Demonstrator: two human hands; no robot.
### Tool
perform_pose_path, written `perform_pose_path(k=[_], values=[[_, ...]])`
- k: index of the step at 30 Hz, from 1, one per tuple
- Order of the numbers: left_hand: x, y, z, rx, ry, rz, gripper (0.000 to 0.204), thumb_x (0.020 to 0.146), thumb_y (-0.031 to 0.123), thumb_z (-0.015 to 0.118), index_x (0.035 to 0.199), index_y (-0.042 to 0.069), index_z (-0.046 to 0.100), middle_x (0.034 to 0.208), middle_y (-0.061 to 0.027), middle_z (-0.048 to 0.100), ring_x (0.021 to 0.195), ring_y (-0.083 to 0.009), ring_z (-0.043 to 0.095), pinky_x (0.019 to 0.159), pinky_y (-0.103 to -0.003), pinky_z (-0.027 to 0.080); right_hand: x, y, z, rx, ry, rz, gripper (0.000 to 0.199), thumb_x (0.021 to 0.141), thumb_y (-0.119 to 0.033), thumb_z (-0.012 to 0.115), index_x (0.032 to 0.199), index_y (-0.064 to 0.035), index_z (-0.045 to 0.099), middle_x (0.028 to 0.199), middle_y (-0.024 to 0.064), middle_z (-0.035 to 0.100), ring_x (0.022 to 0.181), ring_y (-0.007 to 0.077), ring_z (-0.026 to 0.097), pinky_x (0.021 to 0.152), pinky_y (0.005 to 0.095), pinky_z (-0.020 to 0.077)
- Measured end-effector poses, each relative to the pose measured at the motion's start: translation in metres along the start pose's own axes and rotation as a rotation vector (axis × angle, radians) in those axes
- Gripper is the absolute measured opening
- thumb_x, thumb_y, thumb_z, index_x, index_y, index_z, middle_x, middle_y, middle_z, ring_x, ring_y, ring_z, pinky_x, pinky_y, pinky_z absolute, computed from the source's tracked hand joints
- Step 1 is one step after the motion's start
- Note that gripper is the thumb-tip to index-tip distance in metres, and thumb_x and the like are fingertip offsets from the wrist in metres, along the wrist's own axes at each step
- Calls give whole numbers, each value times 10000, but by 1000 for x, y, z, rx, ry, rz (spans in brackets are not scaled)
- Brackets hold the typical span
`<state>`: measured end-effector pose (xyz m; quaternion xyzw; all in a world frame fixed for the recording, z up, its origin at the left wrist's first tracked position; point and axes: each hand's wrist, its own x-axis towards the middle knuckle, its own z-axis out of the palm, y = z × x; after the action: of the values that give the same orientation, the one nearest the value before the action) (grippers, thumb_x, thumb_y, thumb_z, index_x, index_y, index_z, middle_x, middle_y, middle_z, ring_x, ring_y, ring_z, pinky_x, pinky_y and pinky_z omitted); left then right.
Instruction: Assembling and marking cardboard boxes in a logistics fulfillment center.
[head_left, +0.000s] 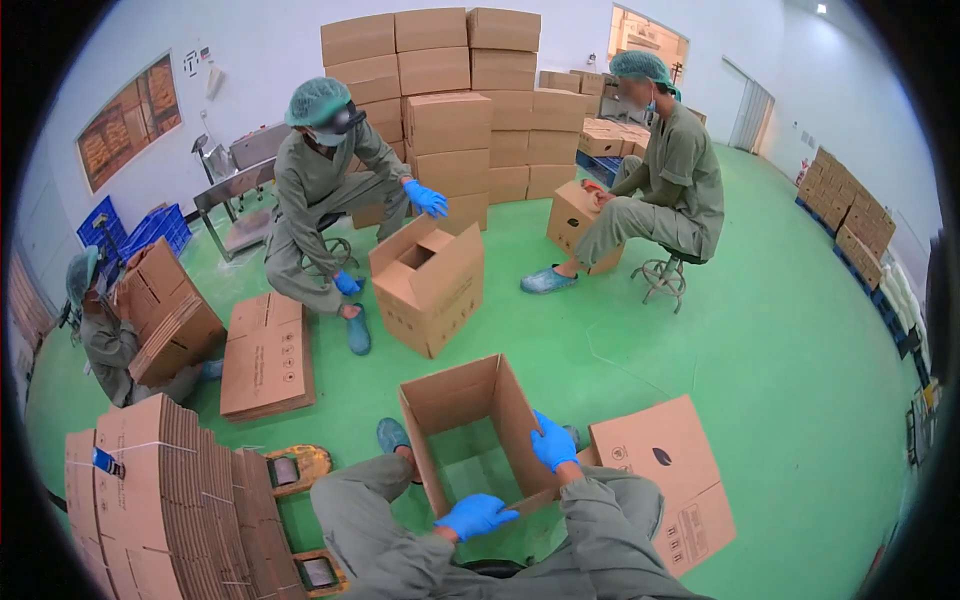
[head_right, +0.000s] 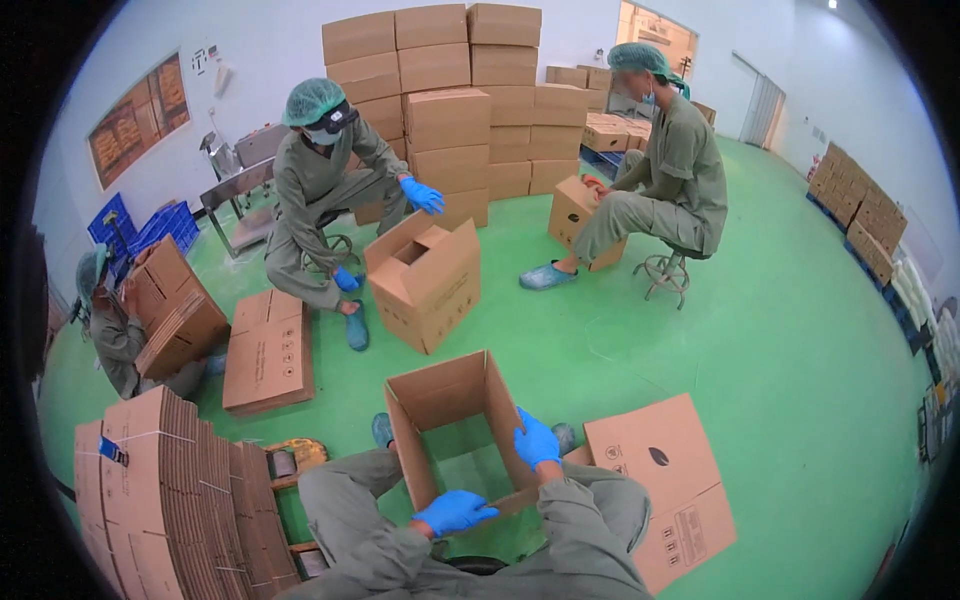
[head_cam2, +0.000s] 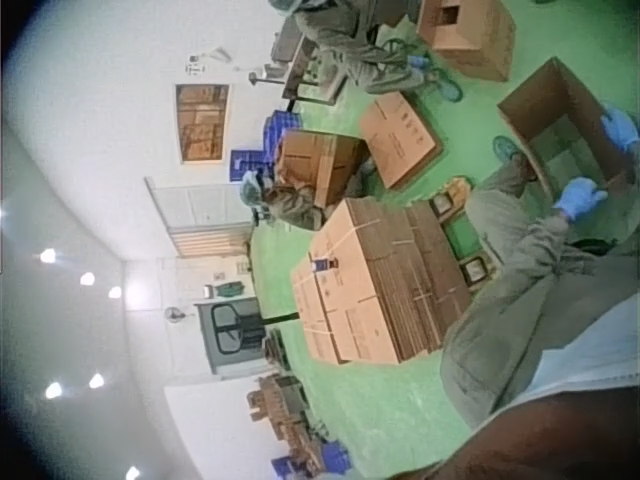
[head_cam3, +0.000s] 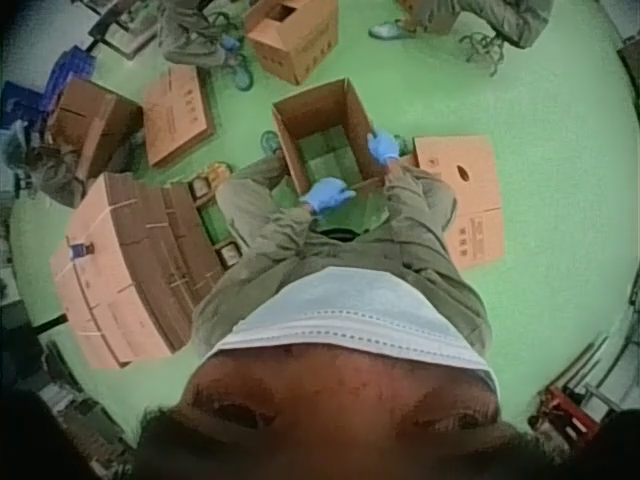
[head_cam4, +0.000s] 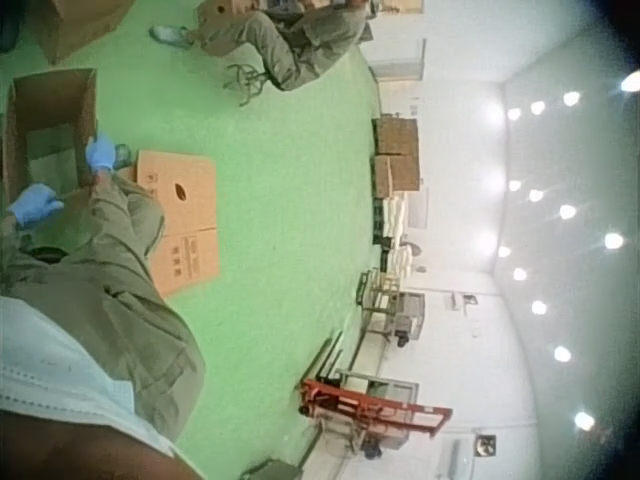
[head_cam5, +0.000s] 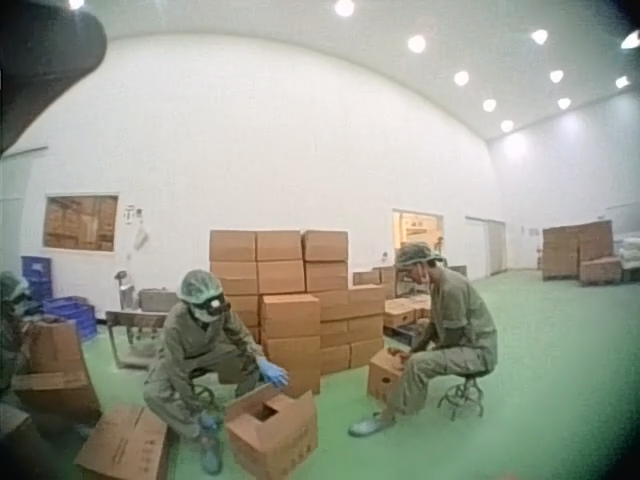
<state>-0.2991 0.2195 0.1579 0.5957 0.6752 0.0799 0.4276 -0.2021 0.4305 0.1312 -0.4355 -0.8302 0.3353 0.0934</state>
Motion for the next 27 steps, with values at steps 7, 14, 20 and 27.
perform_pose_path(k=[7, 14, 20, 27], values=[[83, -94, 10, 10, -98, -219, 681, 840, 661, 497, 1116, 65, 677, 1174, -165, 644, 1085, -377, 603, 964, -461, 447, -23, -52, 4, -440, 50, -169, 680, 842, -114, 547, 1474, -172, 305, 1389, 167, 462, 1082, 377, 583, 816, 480, 509], [102, -66, 15, 267, 212, -377, 619, 735, 523, 706, 1206, 127, 634, 1150, -142, 629, 1075, -342, 606, 953, -570, 414, -24, -36, -4, -873, 196, -411, 739, 817, -47, 543, 1492, -165, 265, 1504, 108, 317, 1184, 305, 509, 738, 384, 509], [91, -33, -142, 331, 898, -131, 909, 774, 380, 692, 1455, -14, 238, 1513, -269, 209, 1411, -400, 204, 1122, -558, 200, -18, -48, -3, -879, 193, -416, 735, 836, -31, 538, 1496, -187, 254, 1524, 84, 288, 1193, 313, 503, 747, 410, 509], [80, -34, -102, 274, 688, -290, 1104, 512, 668, 783, 1282, -40, 428, 1297, -225, 456, 1237, -373, 427, 1021, -558, 307, -13, -44, 1, -853, 132, -363, 784, 795, 7, 539, 1502, -135, 231, 1543, 86, 259, 1121, 259, 549, 706, 354, 529]])
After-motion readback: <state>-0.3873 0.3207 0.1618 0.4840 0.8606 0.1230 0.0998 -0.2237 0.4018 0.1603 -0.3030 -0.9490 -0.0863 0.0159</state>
